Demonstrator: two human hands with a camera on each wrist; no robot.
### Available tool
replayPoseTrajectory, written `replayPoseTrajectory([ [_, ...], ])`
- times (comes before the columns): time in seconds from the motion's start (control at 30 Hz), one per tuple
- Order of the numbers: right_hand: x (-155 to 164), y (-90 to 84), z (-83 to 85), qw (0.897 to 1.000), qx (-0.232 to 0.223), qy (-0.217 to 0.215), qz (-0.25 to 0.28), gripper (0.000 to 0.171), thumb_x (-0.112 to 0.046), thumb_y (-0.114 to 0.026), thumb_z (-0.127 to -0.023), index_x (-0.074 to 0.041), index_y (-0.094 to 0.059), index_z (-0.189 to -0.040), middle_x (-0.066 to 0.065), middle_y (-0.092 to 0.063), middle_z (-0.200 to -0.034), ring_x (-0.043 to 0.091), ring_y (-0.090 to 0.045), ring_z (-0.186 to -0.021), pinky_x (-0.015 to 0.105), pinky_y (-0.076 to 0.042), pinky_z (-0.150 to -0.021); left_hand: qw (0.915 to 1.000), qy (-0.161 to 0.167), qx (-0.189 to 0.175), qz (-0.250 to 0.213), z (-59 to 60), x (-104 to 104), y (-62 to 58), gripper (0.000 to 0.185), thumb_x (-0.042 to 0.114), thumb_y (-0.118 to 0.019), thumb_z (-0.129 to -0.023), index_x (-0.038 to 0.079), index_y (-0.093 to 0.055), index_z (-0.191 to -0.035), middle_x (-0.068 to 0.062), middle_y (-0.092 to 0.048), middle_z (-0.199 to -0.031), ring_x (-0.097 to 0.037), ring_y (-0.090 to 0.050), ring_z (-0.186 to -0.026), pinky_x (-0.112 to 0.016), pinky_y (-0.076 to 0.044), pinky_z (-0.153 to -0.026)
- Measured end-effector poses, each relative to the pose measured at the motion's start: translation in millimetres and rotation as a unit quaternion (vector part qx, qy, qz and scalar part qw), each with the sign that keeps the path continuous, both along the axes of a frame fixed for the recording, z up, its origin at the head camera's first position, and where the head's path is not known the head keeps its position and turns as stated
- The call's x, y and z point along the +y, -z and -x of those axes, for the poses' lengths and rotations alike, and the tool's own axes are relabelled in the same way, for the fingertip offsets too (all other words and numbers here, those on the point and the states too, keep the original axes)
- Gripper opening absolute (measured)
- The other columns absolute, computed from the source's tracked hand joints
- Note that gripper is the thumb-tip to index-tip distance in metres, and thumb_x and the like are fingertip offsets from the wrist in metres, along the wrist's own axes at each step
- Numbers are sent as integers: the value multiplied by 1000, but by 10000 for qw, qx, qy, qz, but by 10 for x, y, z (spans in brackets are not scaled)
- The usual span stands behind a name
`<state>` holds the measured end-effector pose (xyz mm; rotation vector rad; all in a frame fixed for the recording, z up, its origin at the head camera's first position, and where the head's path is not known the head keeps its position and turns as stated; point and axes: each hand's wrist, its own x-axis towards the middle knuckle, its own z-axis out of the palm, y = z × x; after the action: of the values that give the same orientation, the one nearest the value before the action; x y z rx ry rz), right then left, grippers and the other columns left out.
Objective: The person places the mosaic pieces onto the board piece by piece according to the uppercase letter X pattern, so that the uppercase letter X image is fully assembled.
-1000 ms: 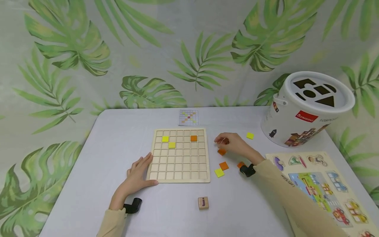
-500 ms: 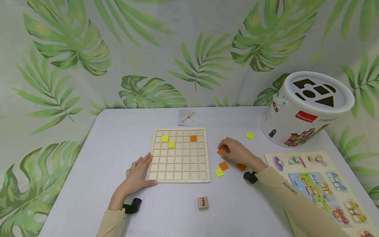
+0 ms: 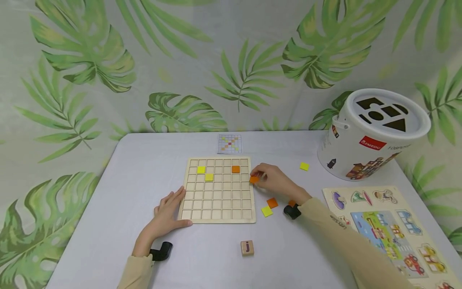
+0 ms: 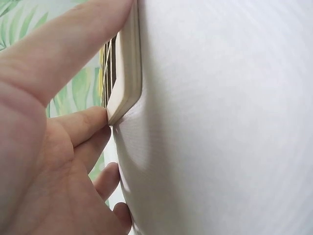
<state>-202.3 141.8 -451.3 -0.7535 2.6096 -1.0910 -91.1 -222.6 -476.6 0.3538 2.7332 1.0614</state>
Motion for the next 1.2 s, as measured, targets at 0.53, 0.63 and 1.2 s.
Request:
replayPoseTrajectory([
  [0.53,-826,-15,260,9954,366,-647,-599,19,-2,-68,-85,-5,-69,-104,2,-64,-100,16,-54,-88,29,-45,-82,10000,-24,-13,48,3,-6,30,100,41,-79,-75,1,-27,-150,-11,-17,-158,-42,-10,-139,-60,-15,-90],
  [0.63,-872,-14,267,9942,381,-668,-755,18,-1,-68,-85,-6,-69,-102,2,-63,-99,17,-52,-87,30,-44,-81,10000,-33,-20,31,4,-8,23,100,41,-79,-75,1,-27,-150,-11,-17,-158,-42,-9,-139,-60,-15,-90],
  [1.2,-496,-56,275,9998,-86,-192,15,22,-1,-65,-86,-4,-68,-107,5,-65,-104,19,-56,-89,32,-47,-77,9999,-53,-71,-48,6,-1,7,99,40,-79,-75,1,-26,-150,-11,-15,-158,-41,-7,-139,-60,-13,-91],
])
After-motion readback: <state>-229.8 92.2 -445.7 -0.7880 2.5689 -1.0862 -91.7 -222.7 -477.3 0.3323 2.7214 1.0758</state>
